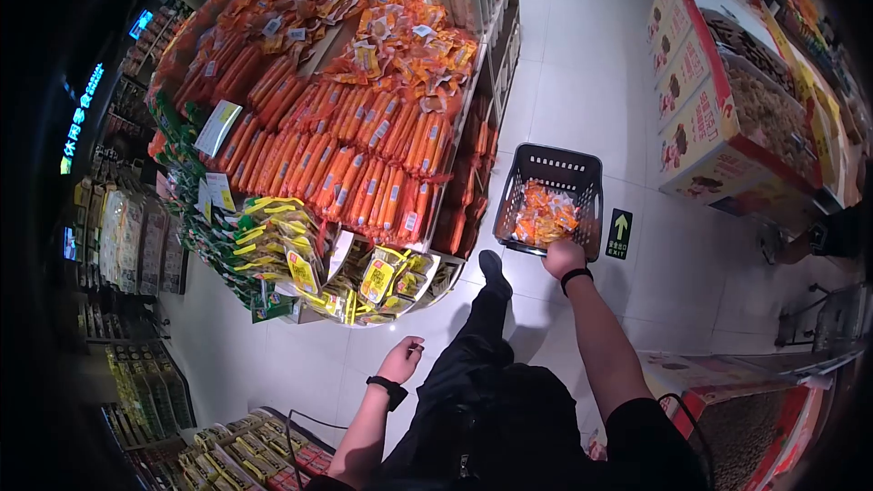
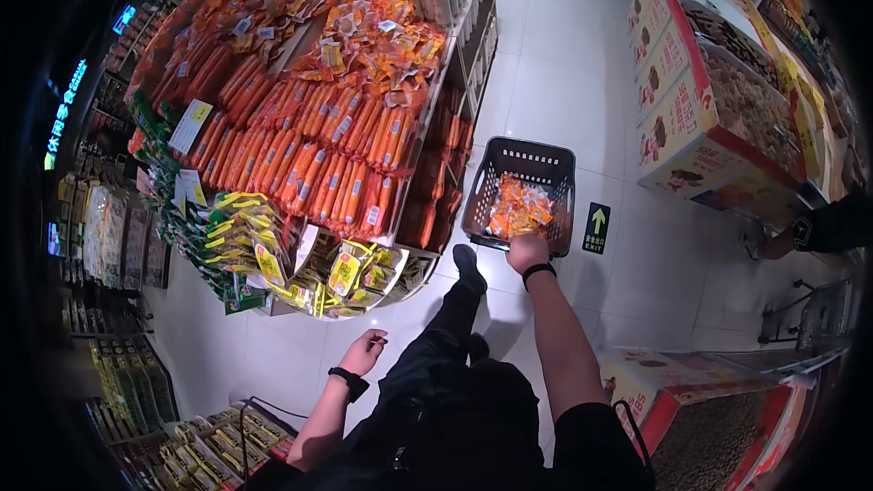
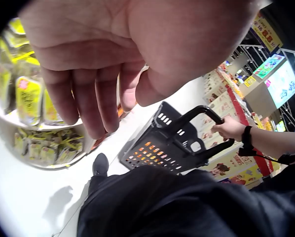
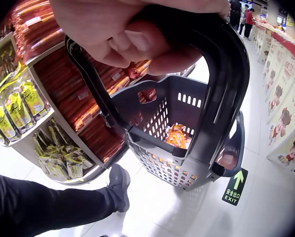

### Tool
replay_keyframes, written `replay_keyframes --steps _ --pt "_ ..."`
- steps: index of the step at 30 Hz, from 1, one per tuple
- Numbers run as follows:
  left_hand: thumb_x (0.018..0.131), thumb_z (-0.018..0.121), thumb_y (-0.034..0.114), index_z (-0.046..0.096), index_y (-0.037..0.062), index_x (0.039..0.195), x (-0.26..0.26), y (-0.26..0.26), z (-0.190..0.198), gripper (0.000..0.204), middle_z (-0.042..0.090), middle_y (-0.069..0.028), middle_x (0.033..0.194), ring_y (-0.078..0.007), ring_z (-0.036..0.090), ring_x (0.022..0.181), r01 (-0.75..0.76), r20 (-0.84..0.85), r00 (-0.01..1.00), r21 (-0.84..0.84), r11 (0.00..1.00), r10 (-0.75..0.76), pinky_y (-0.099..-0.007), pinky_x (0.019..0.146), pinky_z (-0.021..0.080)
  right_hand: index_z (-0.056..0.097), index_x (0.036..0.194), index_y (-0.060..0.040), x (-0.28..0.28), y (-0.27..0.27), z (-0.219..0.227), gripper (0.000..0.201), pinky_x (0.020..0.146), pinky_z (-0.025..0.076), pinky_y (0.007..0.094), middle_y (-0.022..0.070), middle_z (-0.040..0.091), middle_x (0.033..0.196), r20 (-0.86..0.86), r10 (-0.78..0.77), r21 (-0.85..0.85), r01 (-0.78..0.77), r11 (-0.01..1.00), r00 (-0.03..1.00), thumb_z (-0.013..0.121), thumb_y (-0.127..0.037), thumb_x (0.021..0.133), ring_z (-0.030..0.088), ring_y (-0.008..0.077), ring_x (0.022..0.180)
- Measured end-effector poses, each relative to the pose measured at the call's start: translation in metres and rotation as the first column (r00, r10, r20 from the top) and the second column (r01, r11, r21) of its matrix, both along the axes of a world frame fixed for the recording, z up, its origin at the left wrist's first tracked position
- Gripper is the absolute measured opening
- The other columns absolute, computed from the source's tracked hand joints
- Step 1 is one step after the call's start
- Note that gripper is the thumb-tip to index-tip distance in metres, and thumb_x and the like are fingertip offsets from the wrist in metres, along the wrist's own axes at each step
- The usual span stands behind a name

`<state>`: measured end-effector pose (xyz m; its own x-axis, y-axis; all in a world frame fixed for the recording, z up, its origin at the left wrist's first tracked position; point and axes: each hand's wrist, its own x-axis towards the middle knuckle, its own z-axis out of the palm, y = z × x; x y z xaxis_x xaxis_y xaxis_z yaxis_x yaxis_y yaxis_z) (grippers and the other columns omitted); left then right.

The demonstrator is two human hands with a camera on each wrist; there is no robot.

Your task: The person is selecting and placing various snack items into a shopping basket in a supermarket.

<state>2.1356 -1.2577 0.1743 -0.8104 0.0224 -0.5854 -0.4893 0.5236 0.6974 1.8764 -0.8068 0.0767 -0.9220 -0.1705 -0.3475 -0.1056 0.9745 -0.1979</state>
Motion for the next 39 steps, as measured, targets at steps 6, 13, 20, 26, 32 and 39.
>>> replay_keyframes --steps 6,13,20,26,32,39 --pt "0.111 0.058 0.015 0.066 0.0002 0.136 -0.191 0.086 0.024 0.03 0.077 -0.0172 0.116 -0.0286 0.075 0.109 0.086 -0.194 0.98 0.156 0.984 -0.055 -0.0375 0.098 0.058 0.083 0.093 -0.0095 -0.107 0.014 0.02 0.025 0.083 0.064 0.0512 0.0192 0.08 0.093 0.041 -0.128 0.024 0.128 0.992 0.991 0.074 -0.033 0.089 0.08 0.0376 0.088" --pt "0.112 0.058 0.013 0.065 -0.0003 0.135 -0.379 0.135 0.081 0.028 0.074 -0.0131 0.118 -0.0253 0.072 0.112 0.126 -0.307 0.951 0.243 0.962 -0.047 -0.0369 0.099 0.056 0.08 0.099 -0.0109 -0.237 0.055 0.021 0.028 0.087 0.062 0.0532 0.0173 0.08 0.099 0.093 -0.123 0.057 0.119 0.991 0.988 0.074 -0.036 0.089 0.078 0.0389 0.097" --pt "0.11 0.058 0.008 0.063 -0.0003 0.134 -0.478 0.136 0.055 0.026 0.07 -0.0082 0.11 -0.0179 0.068 0.107 0.158 -0.388 0.917 0.147 0.976 -0.09 -0.0336 0.097 0.055 0.083 0.102 -0.0102 -0.343 0.084 0.026 0.028 0.086 0.063 0.0533 0.0191 0.08 0.096 0.091 -0.052 0.013 0.051 0.999 0.994 0.076 -0.033 0.086 0.078 0.0402 0.092" --pt "0.111 0.064 0.015 0.066 0.0047 0.136 -0.522 0.185 0.081 0.028 0.074 -0.0083 0.107 -0.0172 0.07 0.101 -0.16 -0.243 0.955 0.053 0.986 0.168 -0.0346 0.094 0.058 0.081 0.104 -0.0084 -0.394 0.115 0.024 0.032 0.088 0.062 0.0542 0.021 0.079 0.099 0.134 0.018 -0.041 -0.012 0.999 0.991 0.08 -0.035 0.085 0.077 0.0424 0.095" --pt "0.11 0.063 0.021 0.065 0.0051 0.134 -0.546 0.224 0.093 0.028 0.075 -0.0156 0.119 -0.0294 0.074 0.113 -0.122 -0.31 0.942 0.055 0.991 0.133 -0.0401 0.101 0.058 0.073 0.13 -0.0055 -0.447 0.139 0.021 0.064 0.097 0.06 0.0525 0.0265 0.078 0.111 0.431 0.293 -0.208 -0.222 0.953 0.853 0.084 -0.051 0.087 0.075 0.0441 0.107" --pt "0.111 0.06 0.018 0.064 0.0034 0.138 -0.557 0.197 0.109 0.031 0.074 -0.0152 0.121 -0.028 0.072 0.114 -0.305 -0.323 0.893 0.079 0.949 0.314 -0.0384 0.102 0.057 0.068 0.116 0.0015 -0.503 0.018 0.133 0.038 0.091 0.059 0.0505 0.0245 0.071 0.113 0.049 0.484 -0.557 -0.378 0.739 0.873 0.079 -0.03 0.098 0.071 0.0424 0.105"
